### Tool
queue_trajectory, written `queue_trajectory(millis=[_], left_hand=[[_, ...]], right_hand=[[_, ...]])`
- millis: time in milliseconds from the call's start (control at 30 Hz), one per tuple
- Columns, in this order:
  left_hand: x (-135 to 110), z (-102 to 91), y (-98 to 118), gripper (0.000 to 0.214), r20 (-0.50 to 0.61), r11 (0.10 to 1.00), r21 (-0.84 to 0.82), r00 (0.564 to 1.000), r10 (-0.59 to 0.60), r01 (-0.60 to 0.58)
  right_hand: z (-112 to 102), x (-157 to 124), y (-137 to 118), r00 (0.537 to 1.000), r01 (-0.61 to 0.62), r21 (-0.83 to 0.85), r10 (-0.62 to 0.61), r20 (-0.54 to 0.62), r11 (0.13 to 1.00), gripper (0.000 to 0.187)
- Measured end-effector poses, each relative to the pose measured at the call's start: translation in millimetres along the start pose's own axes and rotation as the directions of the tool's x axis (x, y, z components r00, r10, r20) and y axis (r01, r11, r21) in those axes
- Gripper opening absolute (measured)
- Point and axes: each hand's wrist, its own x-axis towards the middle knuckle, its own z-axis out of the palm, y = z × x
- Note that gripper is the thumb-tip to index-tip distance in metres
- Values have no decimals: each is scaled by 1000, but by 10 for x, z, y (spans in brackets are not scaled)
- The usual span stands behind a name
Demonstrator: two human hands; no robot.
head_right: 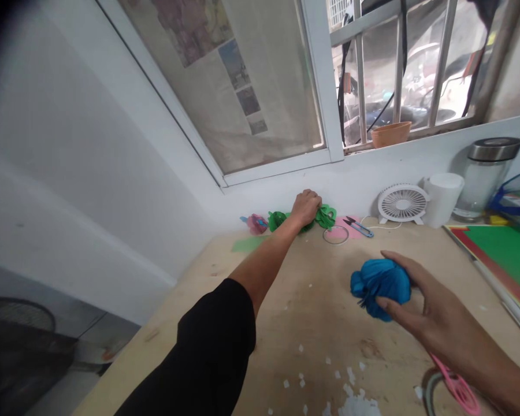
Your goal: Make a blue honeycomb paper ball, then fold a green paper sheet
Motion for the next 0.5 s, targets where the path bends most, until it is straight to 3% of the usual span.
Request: queue_trajectory(millis=[100, 233, 500], left_hand=[[34, -11, 10, 27, 38, 999, -26, 999, -24, 25], [63, -33, 7, 27, 73, 998, -43, 996, -49, 52], [85, 6, -6, 28, 60, 997, -54, 997, -45, 49]], right_hand=[[-8, 311, 61, 999, -24, 67, 22, 27, 997, 70], [78, 839, 135, 999, 19, -54, -18, 29, 998, 74], [548, 1785, 233, 996, 69, -302, -51, 67, 951, 75]])
